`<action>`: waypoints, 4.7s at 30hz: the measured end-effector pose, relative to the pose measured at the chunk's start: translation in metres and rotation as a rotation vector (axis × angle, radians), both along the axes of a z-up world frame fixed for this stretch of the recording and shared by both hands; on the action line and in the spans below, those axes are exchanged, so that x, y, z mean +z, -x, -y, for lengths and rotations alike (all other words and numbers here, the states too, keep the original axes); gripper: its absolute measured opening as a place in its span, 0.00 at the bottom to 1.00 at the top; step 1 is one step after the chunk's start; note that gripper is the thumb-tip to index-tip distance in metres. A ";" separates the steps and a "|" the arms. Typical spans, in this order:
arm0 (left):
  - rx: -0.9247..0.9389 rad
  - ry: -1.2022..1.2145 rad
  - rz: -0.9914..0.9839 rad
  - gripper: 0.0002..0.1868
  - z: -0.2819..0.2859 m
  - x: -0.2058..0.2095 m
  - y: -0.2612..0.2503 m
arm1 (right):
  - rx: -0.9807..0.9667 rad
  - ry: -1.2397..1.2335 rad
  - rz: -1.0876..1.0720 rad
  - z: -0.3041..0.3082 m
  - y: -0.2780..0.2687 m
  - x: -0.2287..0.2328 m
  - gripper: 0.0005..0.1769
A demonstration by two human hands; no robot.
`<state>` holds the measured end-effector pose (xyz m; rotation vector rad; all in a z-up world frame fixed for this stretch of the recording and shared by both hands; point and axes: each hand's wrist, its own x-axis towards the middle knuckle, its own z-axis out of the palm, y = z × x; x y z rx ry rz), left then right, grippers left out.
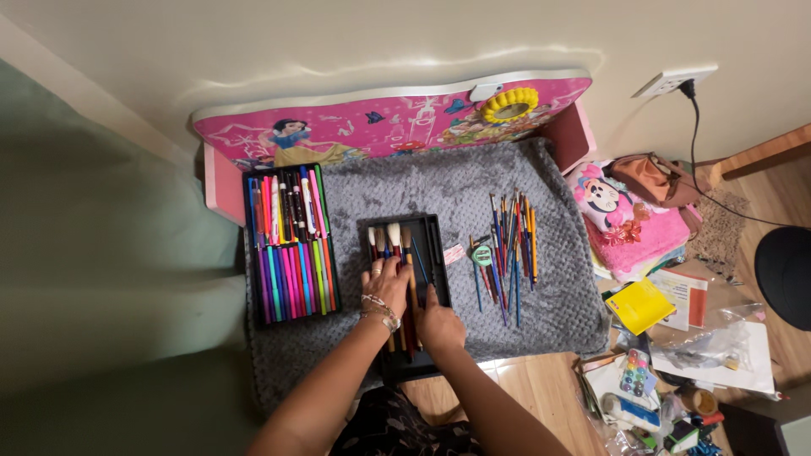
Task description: The person organizes art supplies by sorting paintbrushes and markers into a black case, then places the case and other items like a watercolor set and hair accessories into a storage box. The person arranges the items neatly inside the box.
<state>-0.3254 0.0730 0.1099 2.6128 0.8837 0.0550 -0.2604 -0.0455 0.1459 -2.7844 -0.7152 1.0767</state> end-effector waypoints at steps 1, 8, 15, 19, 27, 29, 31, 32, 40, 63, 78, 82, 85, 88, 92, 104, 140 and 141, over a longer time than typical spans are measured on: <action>-0.020 0.022 -0.027 0.24 -0.001 -0.001 0.003 | -0.005 -0.029 -0.007 -0.002 0.000 0.001 0.34; -0.103 0.067 -0.084 0.27 0.003 -0.013 0.015 | -0.132 -0.182 0.025 -0.004 0.006 -0.007 0.32; -0.151 0.103 -0.215 0.33 0.011 -0.019 0.021 | -0.137 -0.365 -0.108 0.008 0.008 -0.027 0.29; -0.122 0.096 -0.175 0.30 0.012 -0.003 0.016 | -0.172 -0.543 -0.025 0.019 -0.003 -0.034 0.23; -0.134 0.105 0.146 0.35 0.042 0.019 -0.046 | -0.494 -0.654 0.390 0.099 -0.131 -0.077 0.11; -0.156 0.143 0.241 0.31 0.054 0.005 -0.070 | -0.446 -0.526 0.418 0.124 -0.164 -0.090 0.12; -0.175 0.211 0.288 0.27 0.066 -0.019 -0.092 | -0.386 -0.409 0.376 0.137 -0.179 -0.106 0.14; -0.138 0.255 0.254 0.23 0.076 -0.033 -0.101 | -0.350 -0.354 0.322 0.142 -0.182 -0.112 0.16; 0.412 0.449 -0.027 0.12 0.128 -0.138 -0.158 | -0.407 -0.396 0.195 0.140 -0.183 -0.115 0.17; 0.600 1.021 0.527 0.18 0.166 -0.150 -0.159 | -0.812 -0.750 -1.121 0.150 -0.218 -0.081 0.08; 0.226 0.704 0.874 0.14 0.131 0.012 -0.214 | -0.087 -1.098 -0.401 0.100 -0.217 -0.073 0.23; 0.307 0.736 0.842 0.20 0.125 0.017 -0.208 | -0.169 -0.965 -0.397 0.097 -0.214 -0.065 0.27; 0.469 0.693 0.598 0.36 0.131 0.013 -0.209 | -0.151 -1.041 -0.340 0.099 -0.212 -0.075 0.29; 0.365 0.597 0.776 0.26 0.136 0.004 -0.213 | -0.214 -0.979 -0.320 0.096 -0.211 -0.092 0.17; 0.356 0.619 0.732 0.13 0.138 0.000 -0.218 | -0.232 -0.791 -0.301 0.097 -0.211 -0.089 0.11; 0.517 0.279 0.419 0.09 0.033 0.014 -0.078 | -0.252 -0.705 -0.693 0.029 -0.131 -0.024 0.10; -0.041 0.079 -0.054 0.32 0.027 0.011 -0.026 | -0.265 -0.774 0.280 0.048 -0.104 -0.046 0.12; -0.016 0.035 0.026 0.31 0.027 0.013 -0.032 | -0.262 -0.751 0.380 0.055 -0.126 -0.053 0.12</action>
